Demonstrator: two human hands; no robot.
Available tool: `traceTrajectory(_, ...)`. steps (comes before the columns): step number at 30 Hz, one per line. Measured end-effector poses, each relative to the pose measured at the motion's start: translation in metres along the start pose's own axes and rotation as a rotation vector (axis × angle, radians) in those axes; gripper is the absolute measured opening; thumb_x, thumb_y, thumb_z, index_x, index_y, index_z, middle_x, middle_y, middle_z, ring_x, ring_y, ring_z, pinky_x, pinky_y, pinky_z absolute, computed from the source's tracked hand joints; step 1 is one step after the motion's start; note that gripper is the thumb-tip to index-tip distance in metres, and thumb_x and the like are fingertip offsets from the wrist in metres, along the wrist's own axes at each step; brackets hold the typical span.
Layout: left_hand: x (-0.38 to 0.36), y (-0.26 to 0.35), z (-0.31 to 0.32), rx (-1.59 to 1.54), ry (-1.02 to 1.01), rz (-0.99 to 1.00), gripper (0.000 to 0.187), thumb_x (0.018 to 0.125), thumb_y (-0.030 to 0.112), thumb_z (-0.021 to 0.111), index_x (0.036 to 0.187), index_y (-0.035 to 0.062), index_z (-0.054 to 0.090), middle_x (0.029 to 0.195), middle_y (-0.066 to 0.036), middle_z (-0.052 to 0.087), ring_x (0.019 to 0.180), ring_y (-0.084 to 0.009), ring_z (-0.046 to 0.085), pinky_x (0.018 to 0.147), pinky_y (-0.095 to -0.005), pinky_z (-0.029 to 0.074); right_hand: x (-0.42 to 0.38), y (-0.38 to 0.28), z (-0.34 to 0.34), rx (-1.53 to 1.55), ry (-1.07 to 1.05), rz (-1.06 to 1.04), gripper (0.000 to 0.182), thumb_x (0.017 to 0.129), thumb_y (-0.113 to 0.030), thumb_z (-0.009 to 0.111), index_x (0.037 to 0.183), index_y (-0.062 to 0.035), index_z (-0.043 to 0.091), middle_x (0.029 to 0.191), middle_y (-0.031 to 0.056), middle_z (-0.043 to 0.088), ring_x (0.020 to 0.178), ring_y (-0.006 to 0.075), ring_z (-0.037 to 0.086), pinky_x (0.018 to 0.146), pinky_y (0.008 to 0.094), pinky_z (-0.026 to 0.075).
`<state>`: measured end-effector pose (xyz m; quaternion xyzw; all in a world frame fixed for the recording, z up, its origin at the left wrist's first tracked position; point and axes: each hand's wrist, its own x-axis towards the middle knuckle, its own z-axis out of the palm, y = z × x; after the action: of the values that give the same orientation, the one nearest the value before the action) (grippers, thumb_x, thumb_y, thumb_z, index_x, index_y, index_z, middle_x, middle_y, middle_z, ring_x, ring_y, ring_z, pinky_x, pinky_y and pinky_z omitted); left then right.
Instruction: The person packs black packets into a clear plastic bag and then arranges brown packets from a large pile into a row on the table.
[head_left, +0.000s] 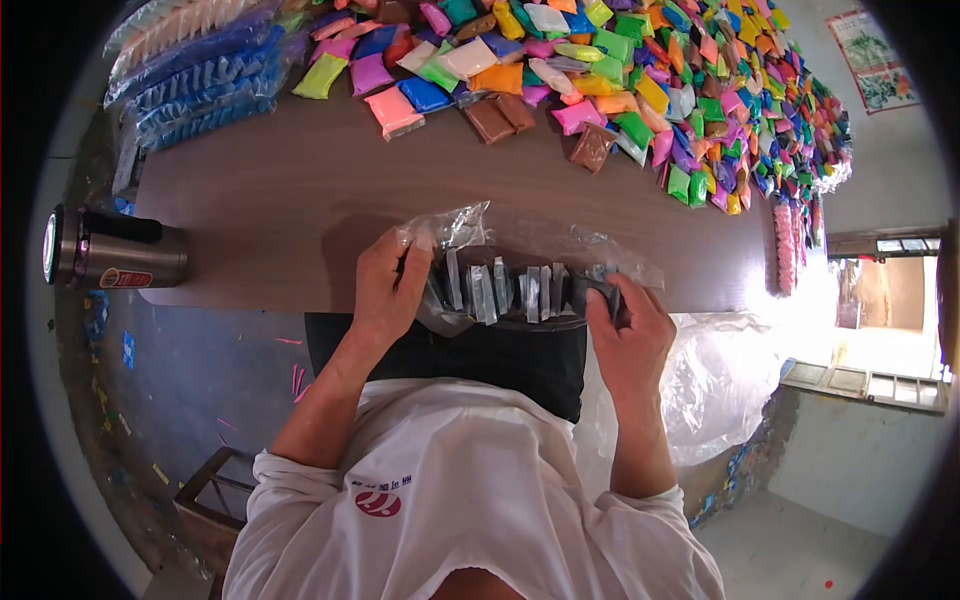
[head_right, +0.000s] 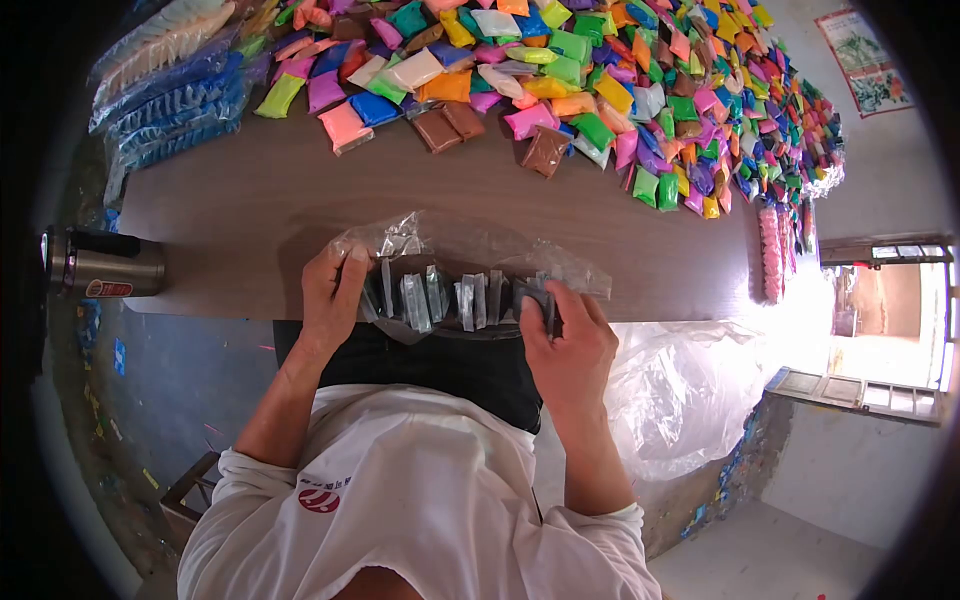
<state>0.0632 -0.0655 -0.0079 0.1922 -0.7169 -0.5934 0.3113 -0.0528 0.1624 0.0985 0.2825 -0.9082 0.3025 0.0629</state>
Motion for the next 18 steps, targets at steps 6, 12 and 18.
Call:
traceTrajectory(6, 0.001, 0.003, -0.001, 0.007, -0.01, 0.015, 0.019, 0.1, 0.014, 0.057, 0.093, -0.002, 0.063, 0.075, -0.007, 0.058, 0.068, -0.0137, 0.053, 0.064, -0.0293, 0.044, 0.0, -0.003, 0.019, -0.092, -0.001, -0.141, 0.023, 0.082, -0.011, 0.075, 0.104, -0.0042, 0.069, 0.089, 0.0153, 0.066, 0.072, 0.0346, 0.069, 0.06, 0.0409, 0.055)
traceTrajectory(12, 0.002, 0.004, -0.001, 0.017, 0.014, 0.043, 0.018, 0.1, 0.012, 0.057, 0.09, -0.002, 0.061, 0.075, -0.008, 0.057, 0.066, -0.0162, 0.053, 0.063, -0.0302, 0.044, 0.005, 0.004, 0.018, -0.111, -0.09, -0.139, 0.019, 0.088, -0.012, 0.072, 0.105, -0.0042, 0.07, 0.089, 0.0141, 0.067, 0.067, 0.0328, 0.067, 0.059, 0.0401, 0.054)
traceTrajectory(18, 0.002, 0.003, -0.001, 0.014, -0.003, 0.047, 0.018, 0.1, 0.012, 0.057, 0.09, -0.0024, 0.06, 0.074, -0.008, 0.056, 0.066, -0.0167, 0.052, 0.063, -0.0303, 0.044, 0.008, -0.006, -0.01, -0.065, -0.201, -0.004, 0.023, 0.087, -0.016, 0.076, 0.106, -0.0036, 0.072, 0.088, 0.0137, 0.068, 0.063, 0.0283, 0.067, 0.058, 0.0407, 0.052)
